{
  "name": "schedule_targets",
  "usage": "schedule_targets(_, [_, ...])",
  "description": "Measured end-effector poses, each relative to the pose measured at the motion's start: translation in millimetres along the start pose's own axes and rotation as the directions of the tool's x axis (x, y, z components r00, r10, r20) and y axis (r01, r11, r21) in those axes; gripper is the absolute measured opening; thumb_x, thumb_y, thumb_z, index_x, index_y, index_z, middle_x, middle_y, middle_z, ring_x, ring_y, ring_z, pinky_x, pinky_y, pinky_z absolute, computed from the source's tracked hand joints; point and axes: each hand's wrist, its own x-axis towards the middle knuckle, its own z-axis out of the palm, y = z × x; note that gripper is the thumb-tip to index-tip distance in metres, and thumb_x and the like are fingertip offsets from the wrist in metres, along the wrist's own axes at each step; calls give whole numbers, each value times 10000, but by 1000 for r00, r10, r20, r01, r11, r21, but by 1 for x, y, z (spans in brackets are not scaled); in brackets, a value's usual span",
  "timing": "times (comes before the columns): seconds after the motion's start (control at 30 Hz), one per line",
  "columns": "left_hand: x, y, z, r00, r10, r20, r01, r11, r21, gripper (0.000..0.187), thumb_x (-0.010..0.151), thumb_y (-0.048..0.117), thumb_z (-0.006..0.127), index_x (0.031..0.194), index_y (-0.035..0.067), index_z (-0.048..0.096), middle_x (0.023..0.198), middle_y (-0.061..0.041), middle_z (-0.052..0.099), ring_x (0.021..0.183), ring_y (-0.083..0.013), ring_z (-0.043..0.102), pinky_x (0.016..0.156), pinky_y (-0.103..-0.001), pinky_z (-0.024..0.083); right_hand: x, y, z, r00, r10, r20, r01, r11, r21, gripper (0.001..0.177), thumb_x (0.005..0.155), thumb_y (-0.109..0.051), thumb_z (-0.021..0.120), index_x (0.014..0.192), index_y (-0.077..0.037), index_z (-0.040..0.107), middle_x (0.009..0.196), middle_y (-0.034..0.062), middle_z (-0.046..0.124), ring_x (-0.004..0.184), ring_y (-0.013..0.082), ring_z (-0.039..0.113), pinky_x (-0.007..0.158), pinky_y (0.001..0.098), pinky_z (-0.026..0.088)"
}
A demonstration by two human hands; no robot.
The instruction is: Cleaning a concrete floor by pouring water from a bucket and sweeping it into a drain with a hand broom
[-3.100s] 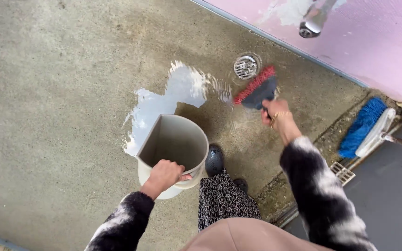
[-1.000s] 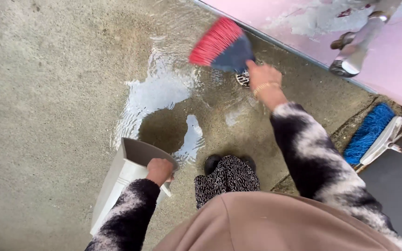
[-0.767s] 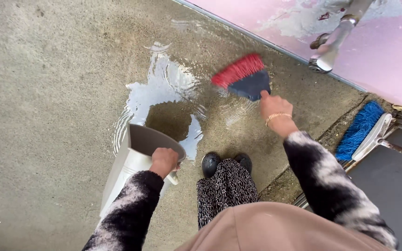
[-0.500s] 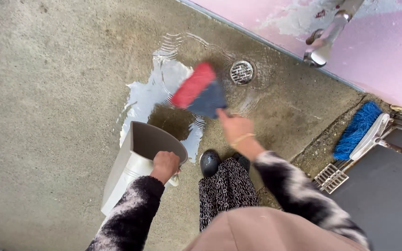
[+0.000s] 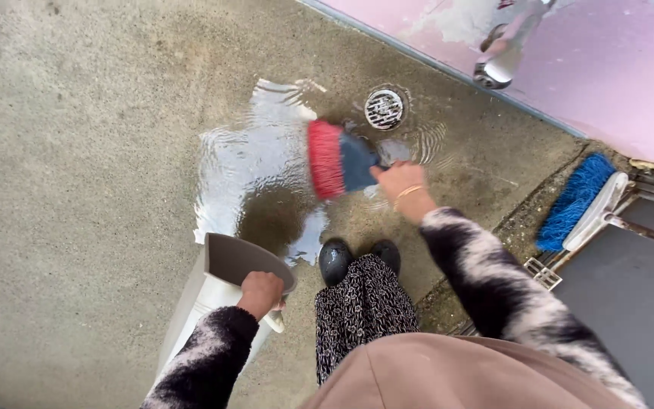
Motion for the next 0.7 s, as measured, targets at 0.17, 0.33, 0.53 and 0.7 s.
schedule_targets(0.17, [-44, -5, -66, 978, -114, -174, 120, 993, 24, 409, 897, 579, 685, 954, 193, 810, 867, -8, 795, 896, -239, 780, 740, -401, 628, -48, 66, -54, 996, 74, 58, -73, 997, -14, 229, 1034, -263, 519, 1205, -310, 664, 820, 223, 699, 782, 416, 748, 632, 539, 571])
schedule_targets(0.33, [-109, -7, -149, 949, -169, -265, 159, 986, -60, 428, 935, 536, 656, 1015, 144, 808, 925, -42, 812, 958, -270, 782, 792, -394, 625, -124, 119, -71, 840, 348, 417, -437, 889, 138, 360, 1064, -444, 461, 1415, -512, 497, 1067, 172, 771, 1064, 401, 743, 928, 538, 575])
schedule_targets(0.53, [-108, -13, -157, 919, -182, -350, 123, 975, -182, 375, 931, 519, 642, 1182, 252, 723, 894, -64, 791, 898, -340, 779, 802, -469, 621, -202, 213, 1, 590, 677, 440, -765, 295, 572, 480, 941, -479, 728, 1345, -228, 658, 1013, 163, 746, 785, 331, 752, 827, 528, 573])
schedule_targets(0.7, [-94, -13, -139, 734, -312, -603, 181, 946, -269, 349, 951, 603, 543, 1082, 299, 654, 809, -3, 753, 752, -293, 782, 725, -464, 640, -190, 283, 37, 207, 631, 748, -467, -608, 642, 276, 939, -49, 633, 1180, 36, 529, 708, 25, 519, 523, 85, 517, 421, 221, 447])
